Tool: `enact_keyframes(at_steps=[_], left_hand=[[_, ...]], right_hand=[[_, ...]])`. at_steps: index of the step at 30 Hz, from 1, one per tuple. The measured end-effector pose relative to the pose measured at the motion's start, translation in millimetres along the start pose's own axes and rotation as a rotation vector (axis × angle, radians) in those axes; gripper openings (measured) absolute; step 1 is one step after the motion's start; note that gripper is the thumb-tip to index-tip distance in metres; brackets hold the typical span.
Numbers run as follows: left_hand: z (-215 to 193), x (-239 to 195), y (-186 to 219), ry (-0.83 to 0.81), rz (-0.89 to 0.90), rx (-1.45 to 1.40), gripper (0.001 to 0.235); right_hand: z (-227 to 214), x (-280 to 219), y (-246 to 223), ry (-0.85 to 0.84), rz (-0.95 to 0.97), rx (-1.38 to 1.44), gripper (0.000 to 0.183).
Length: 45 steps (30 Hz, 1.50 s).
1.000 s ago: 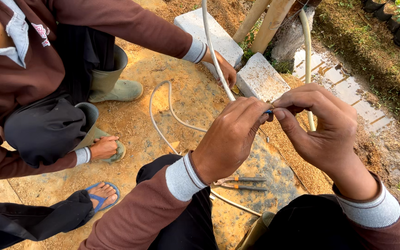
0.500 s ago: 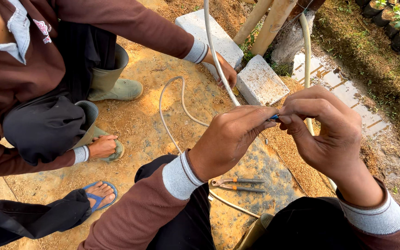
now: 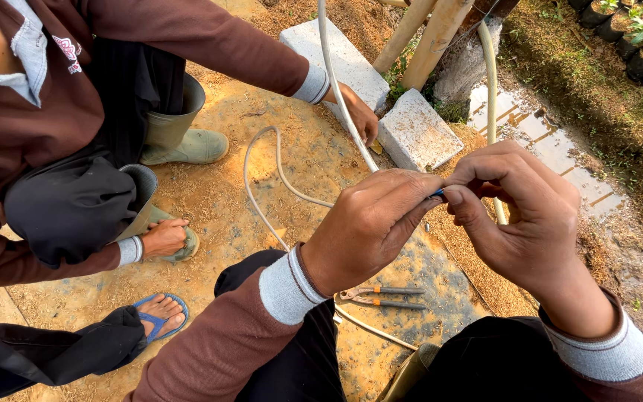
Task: The person strips the outer insulation of a white cable and twists the inner wires together. They use pliers to crimp the connection and secure the wires.
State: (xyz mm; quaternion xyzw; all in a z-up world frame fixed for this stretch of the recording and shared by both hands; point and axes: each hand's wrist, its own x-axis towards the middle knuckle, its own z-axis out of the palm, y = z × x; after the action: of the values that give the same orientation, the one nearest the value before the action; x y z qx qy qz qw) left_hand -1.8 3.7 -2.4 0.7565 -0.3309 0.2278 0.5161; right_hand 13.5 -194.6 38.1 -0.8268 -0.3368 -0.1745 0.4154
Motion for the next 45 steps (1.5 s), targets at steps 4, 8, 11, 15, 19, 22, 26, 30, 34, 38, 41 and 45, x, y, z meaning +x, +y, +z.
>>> enact_keyframes(at_steps=[4, 8, 11, 15, 19, 22, 26, 30, 34, 38, 41, 45], left_hand=[[0, 1, 2, 0.0, 0.03, 0.074, 0.021], [-1, 1, 3, -0.013, 0.06, 0.108, 0.02], [-2, 0, 4, -0.041, 0.075, 0.141, 0.022], [1, 1, 3, -0.071, 0.067, 0.177, 0.022], [2, 5, 4, -0.045, -0.003, 0.104, 0.019], [2, 5, 3, -0.049, -0.055, 0.075, 0.018], [3, 3, 3, -0.035, -0.088, 0.052, 0.019], [2, 4, 3, -0.041, -0.085, 0.035, 0.02], [-2, 3, 1, -0.064, -0.091, -0.06, 0.02], [-3, 3, 1, -0.077, -0.064, -0.059, 0.02], [-5, 4, 2, -0.085, -0.046, -0.054, 0.02], [-7, 5, 2, -0.089, -0.02, -0.051, 0.021]], right_hand=[[-2, 1, -1, -0.042, 0.0, -0.102, 0.01], [-5, -1, -2, -0.086, 0.105, -0.058, 0.011], [-6, -4, 0, -0.109, 0.247, 0.03, 0.011], [-6, -7, 2, -0.112, 0.468, 0.182, 0.01], [-3, -5, 3, -0.061, 0.434, 0.178, 0.011], [-1, -8, 2, -0.025, 0.343, 0.113, 0.01], [-2, -9, -1, -0.002, 0.311, -0.026, 0.011], [-8, -2, -3, -0.025, 0.16, 0.02, 0.008], [-15, 6, 1, -0.02, -0.092, 0.033, 0.013], [-15, 10, 7, 0.03, -0.301, -0.067, 0.022], [-14, 9, 8, 0.008, -0.32, -0.095, 0.022], [-15, 8, 6, 0.01, -0.293, -0.116, 0.022]])
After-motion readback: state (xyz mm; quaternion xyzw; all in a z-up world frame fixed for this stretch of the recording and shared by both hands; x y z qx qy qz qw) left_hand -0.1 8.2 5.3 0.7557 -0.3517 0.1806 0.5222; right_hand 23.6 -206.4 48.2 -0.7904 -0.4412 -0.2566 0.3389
